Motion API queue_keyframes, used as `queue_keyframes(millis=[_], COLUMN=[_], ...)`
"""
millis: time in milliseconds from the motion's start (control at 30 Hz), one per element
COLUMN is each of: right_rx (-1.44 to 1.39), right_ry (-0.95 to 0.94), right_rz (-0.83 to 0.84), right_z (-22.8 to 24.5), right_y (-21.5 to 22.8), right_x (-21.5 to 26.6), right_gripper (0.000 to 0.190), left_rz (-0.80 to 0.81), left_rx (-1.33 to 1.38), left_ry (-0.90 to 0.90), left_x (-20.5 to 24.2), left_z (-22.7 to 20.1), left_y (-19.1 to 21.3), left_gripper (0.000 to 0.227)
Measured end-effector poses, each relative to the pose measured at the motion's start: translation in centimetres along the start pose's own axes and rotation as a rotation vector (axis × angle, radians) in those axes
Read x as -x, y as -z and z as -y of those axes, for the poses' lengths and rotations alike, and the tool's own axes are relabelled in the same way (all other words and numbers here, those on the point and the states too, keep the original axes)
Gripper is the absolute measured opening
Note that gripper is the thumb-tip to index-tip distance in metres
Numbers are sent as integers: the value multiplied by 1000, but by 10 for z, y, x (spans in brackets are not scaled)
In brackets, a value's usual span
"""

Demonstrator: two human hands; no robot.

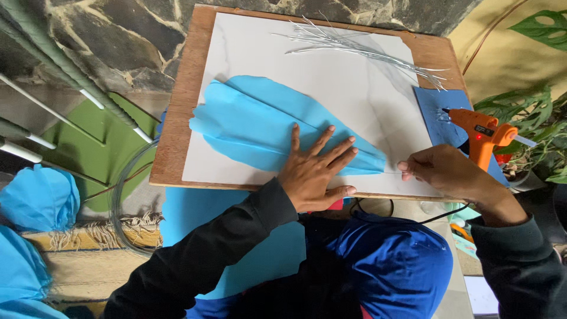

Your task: The person folds blue paper into petal shapes and uses a glue gun to attach them onto a board to assemble a flower.

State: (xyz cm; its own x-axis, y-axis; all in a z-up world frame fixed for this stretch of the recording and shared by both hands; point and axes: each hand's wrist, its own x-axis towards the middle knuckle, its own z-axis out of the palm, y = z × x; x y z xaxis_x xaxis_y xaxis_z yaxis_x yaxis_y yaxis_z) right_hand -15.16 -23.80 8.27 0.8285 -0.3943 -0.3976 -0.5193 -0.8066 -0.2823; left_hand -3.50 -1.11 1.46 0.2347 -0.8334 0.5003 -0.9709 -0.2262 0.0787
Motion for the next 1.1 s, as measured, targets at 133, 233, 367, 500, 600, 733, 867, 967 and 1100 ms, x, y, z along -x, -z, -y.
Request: queue_keyframes(millis=[133, 233, 367, 500, 600, 733, 867, 967, 1100], right_rx=[-95, 26, 71, -59, 28, -43, 60, 30, 41], right_ry=[-69, 24, 111, 8, -27, 10, 14, -24, -1], right_rz=[-3, 1, -28, 17, 15, 7, -21, -25, -34], right_z=[14, 13, 1, 13, 20, 19, 37, 57, 42], right_y=[11, 15, 10, 11, 14, 22, 37, 48, 42], right_x=[10, 9, 3, 12, 15, 15, 24, 35, 26], right_gripper=[38, 39, 37, 39, 39, 39, 39, 37, 36], left_rz=[48, 24, 93, 155, 110, 25, 12, 22, 149], left_rx=[-7, -16, 14, -12, -1, 0, 29, 16, 92], left_ry=[-10, -22, -2, 138, 126, 119, 116, 114, 123], left_x=[2, 3, -1, 4, 10, 11, 12, 13, 9], left_z=[2, 3, 5, 22, 27, 22, 21, 22, 28], left_y=[-5, -7, -1, -9, -10, -1, 1, 0, 10], left_gripper=[68, 68, 72, 93, 92, 98, 107, 109, 107])
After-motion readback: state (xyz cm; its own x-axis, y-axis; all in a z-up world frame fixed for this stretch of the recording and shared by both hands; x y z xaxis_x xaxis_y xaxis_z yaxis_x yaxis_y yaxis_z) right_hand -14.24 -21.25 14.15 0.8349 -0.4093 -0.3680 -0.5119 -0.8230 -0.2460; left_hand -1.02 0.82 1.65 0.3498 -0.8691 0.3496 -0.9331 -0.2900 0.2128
